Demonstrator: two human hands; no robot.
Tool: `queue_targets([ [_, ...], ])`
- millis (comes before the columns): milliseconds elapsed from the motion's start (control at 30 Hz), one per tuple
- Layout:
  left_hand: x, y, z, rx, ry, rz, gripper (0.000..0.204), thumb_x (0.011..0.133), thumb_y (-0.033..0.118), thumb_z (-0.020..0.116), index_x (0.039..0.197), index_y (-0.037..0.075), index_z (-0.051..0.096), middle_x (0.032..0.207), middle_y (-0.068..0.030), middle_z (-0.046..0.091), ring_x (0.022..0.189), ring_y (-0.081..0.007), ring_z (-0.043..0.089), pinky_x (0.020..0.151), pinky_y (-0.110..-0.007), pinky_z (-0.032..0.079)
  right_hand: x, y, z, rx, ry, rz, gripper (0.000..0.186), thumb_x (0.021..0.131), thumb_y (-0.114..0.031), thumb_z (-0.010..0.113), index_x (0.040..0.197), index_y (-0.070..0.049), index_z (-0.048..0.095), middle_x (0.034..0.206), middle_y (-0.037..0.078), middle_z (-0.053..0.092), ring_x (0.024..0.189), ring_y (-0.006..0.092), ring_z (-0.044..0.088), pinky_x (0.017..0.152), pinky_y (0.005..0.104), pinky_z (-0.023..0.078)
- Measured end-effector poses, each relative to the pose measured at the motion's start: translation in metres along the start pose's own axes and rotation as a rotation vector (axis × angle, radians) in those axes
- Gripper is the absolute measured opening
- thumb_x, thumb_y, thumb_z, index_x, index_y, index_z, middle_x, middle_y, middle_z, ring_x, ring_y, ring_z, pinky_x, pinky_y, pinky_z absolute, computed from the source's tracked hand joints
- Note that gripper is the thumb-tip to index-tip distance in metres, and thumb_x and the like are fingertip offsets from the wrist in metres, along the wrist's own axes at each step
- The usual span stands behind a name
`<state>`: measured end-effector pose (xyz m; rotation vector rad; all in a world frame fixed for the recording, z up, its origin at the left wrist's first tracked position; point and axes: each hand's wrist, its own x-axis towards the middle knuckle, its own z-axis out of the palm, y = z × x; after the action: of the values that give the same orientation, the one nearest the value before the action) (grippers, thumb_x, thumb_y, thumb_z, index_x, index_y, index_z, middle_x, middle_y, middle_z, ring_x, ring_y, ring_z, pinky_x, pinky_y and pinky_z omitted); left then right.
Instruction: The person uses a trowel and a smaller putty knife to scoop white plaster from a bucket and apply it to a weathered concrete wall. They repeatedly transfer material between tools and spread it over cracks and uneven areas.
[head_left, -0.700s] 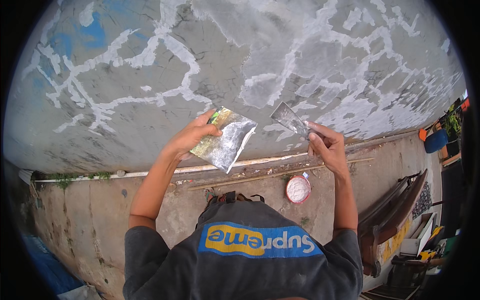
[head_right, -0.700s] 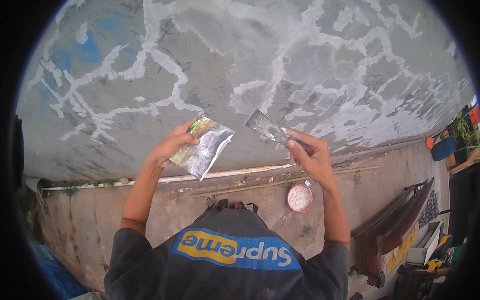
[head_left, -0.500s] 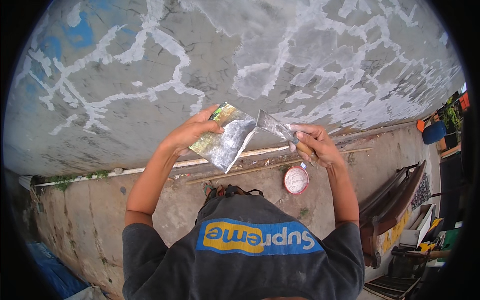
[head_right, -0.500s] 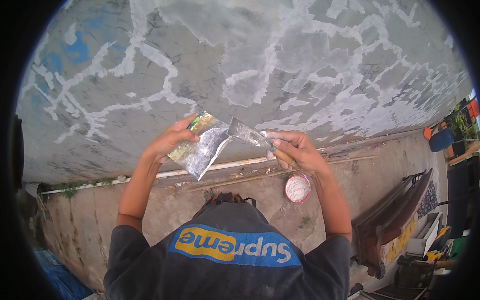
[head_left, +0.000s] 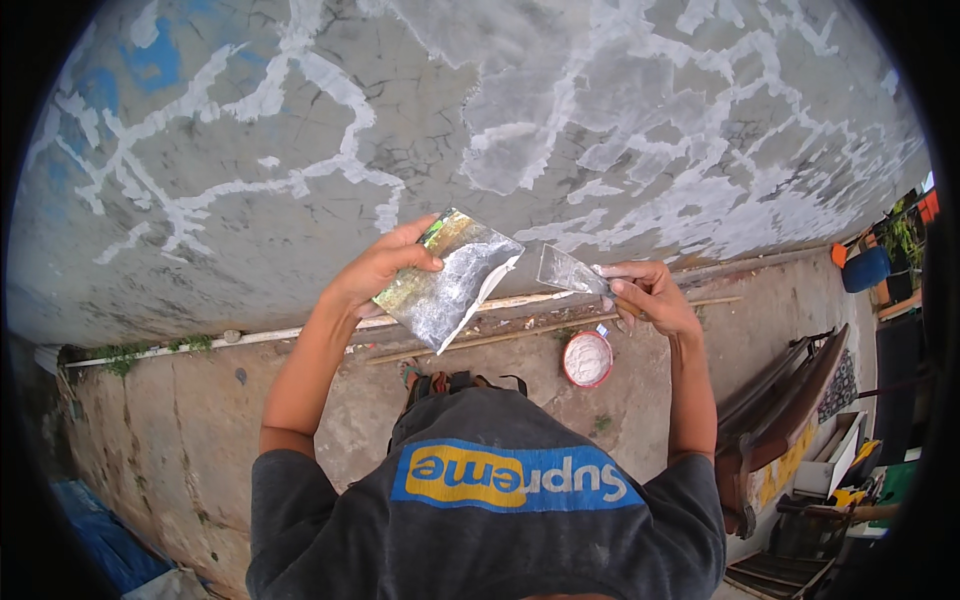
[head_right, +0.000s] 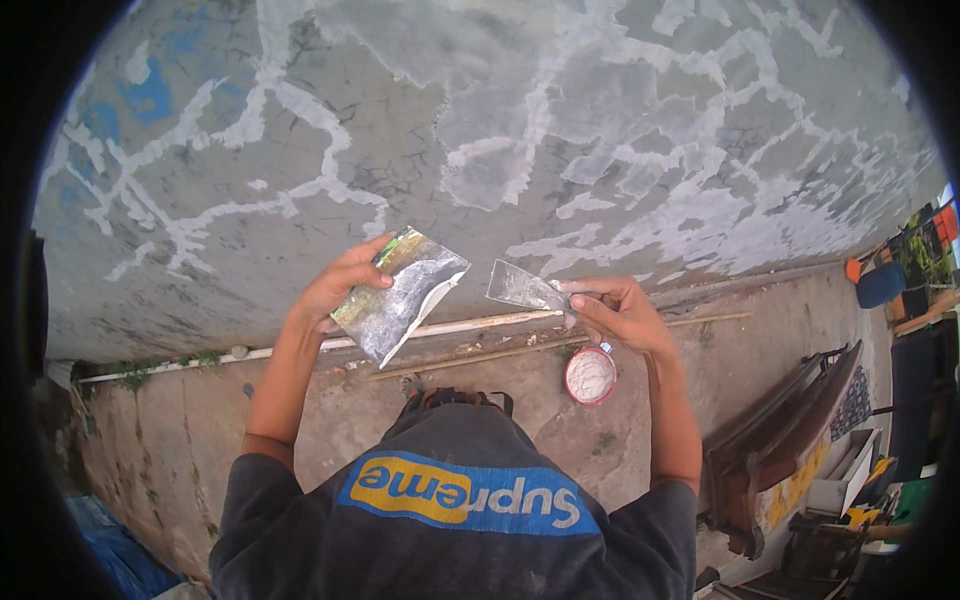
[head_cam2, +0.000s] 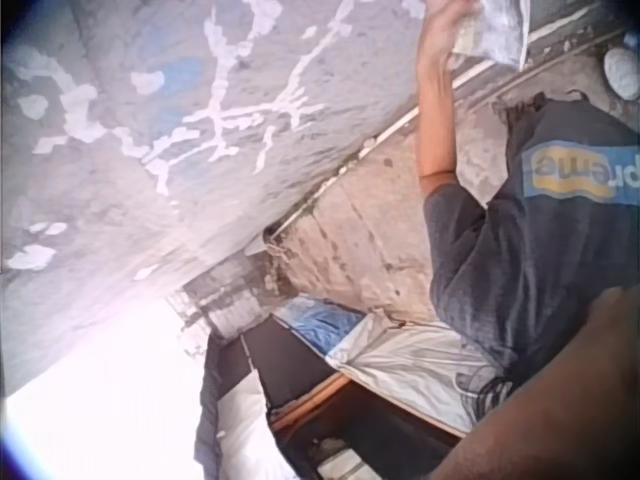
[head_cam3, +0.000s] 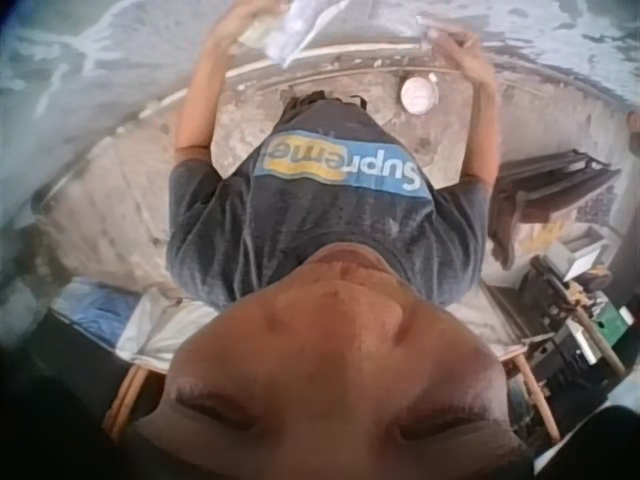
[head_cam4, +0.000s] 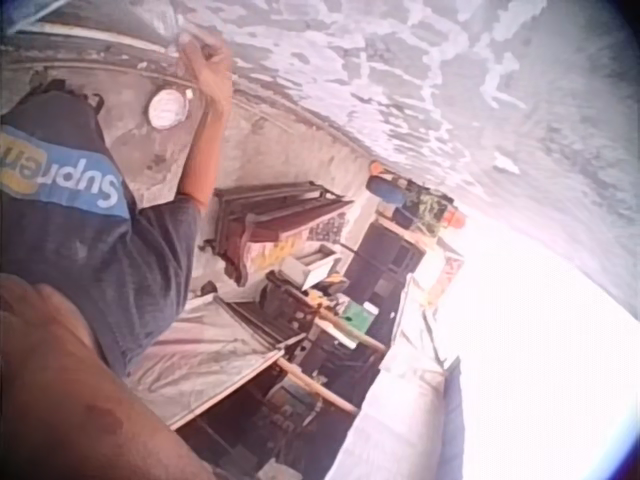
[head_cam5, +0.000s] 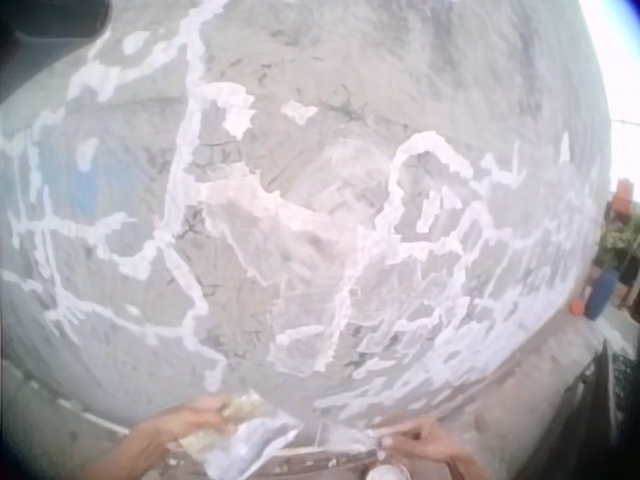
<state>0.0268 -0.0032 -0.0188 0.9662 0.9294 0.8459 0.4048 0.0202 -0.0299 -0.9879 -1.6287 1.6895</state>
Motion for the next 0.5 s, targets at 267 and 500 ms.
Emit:
queue_targets([
  [267, 0.010, 0.016, 0.002, 0.445, -0.273, -0.219, 0.083, 0.077, 0.018, 0.065, 0.149, -0.005, 0.029, 0.135, -0.0164, 0.049, 0.121, -0.0213, 0.048, 0.103, -0.031, 0.036, 0.018, -0.078, -0.001, -0.423, -0.337, 0.199, 0.028, 0.084, -0.015, 0.076, 0.110, -0.005, 0.073, 0.089, 0.006, 0.073, 0.056, 0.0045, 0.053, 0.044, 0.0223, 0.042],
  [500, 0.017, 0.014, 0.009, 0.512, -0.324, -0.248, 0.088, 0.071, 0.020, 0.067, 0.148, -0.004, 0.033, 0.144, -0.0196, 0.042, 0.131, -0.0261, 0.042, 0.109, -0.033, 0.031, 0.031, -0.080, 0.003, -0.518, -0.414, 0.192, 0.028, 0.083, -0.012, 0.076, 0.109, -0.004, 0.073, 0.096, 0.008, 0.074, 0.069, 0.0067, 0.060, 0.054, 0.0239, 0.048],
])
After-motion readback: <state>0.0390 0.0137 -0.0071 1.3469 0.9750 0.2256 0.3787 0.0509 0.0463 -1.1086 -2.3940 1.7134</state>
